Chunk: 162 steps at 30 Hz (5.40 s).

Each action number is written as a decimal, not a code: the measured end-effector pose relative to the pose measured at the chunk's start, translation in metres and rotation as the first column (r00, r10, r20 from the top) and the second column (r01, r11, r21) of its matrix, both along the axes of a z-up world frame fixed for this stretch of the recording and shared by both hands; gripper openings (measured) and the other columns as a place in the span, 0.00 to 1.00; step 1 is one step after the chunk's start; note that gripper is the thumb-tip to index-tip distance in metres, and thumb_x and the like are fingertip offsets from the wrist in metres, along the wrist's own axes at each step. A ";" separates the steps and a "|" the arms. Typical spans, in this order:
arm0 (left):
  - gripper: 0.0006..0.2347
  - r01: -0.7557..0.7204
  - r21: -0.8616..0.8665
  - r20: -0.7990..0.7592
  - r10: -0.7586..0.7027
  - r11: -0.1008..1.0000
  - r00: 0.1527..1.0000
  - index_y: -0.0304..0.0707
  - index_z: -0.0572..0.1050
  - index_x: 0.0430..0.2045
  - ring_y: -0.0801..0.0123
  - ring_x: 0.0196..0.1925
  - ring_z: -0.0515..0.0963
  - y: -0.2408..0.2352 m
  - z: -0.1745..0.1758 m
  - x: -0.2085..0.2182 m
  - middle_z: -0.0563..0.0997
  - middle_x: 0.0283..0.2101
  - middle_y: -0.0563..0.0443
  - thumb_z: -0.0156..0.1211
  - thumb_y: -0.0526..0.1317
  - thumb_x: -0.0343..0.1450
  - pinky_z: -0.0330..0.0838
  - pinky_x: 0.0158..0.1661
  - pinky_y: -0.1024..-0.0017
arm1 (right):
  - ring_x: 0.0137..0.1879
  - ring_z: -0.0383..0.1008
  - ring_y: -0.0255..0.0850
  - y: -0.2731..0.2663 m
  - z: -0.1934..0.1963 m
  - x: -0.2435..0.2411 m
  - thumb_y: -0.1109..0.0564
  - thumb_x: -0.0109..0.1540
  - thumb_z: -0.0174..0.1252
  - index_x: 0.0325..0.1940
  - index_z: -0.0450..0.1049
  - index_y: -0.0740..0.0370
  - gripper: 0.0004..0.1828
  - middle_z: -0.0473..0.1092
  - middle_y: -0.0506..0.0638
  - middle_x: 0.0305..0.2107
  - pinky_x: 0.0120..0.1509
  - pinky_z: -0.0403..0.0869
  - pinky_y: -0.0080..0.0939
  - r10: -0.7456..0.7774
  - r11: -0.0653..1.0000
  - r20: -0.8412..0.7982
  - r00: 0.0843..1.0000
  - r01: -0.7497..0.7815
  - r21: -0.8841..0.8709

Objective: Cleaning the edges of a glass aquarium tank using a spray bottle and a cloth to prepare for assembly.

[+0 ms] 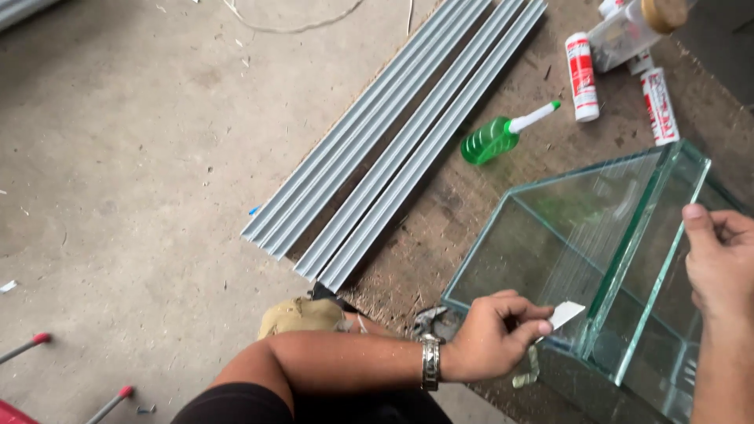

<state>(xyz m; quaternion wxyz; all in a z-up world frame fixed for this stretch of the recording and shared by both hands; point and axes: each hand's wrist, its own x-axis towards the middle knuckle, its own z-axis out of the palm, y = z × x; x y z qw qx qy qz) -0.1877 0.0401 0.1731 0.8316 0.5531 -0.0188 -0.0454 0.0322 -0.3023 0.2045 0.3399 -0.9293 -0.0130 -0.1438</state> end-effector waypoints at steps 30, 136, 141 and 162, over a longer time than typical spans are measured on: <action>0.18 0.201 0.979 -0.167 -0.468 0.023 0.868 0.49 0.75 0.55 0.62 0.54 0.70 0.085 -0.113 0.023 0.75 0.52 0.52 0.58 0.31 0.70 0.67 0.54 0.61 | 0.35 0.58 0.31 -0.004 0.014 -0.019 0.56 0.86 0.61 0.48 0.73 0.63 0.13 0.61 0.43 0.28 0.39 0.58 0.34 0.125 0.985 -0.134 0.983 -0.139 -0.102; 0.37 0.150 0.287 0.110 -0.188 0.946 0.976 0.49 0.49 0.74 0.49 0.81 0.42 -0.078 -0.112 0.286 0.47 0.79 0.45 0.29 0.67 0.71 0.39 0.72 0.41 | 0.37 0.79 0.40 0.119 0.058 -0.006 0.55 0.67 0.58 0.47 0.83 0.61 0.11 0.81 0.50 0.35 0.47 0.76 0.37 -0.020 0.998 -0.473 0.881 0.044 0.040; 0.23 0.037 0.185 0.120 -0.060 0.982 0.991 0.46 0.54 0.72 0.64 0.80 0.45 -0.109 -0.233 0.287 0.51 0.78 0.51 0.28 0.47 0.81 0.35 0.76 0.67 | 0.47 0.79 0.35 0.135 0.073 -0.009 0.49 0.61 0.64 0.45 0.87 0.52 0.13 0.84 0.42 0.43 0.53 0.71 0.36 -0.064 0.988 -0.587 0.807 -0.033 -0.152; 0.25 0.035 0.224 0.152 -0.071 0.974 0.986 0.48 0.62 0.68 0.48 0.74 0.61 -0.082 -0.127 0.290 0.63 0.73 0.38 0.35 0.52 0.75 0.49 0.71 0.50 | 0.51 0.78 0.37 0.137 0.066 -0.012 0.51 0.58 0.67 0.50 0.87 0.49 0.16 0.84 0.44 0.48 0.60 0.70 0.38 -0.078 0.993 -0.696 0.713 -0.007 -0.119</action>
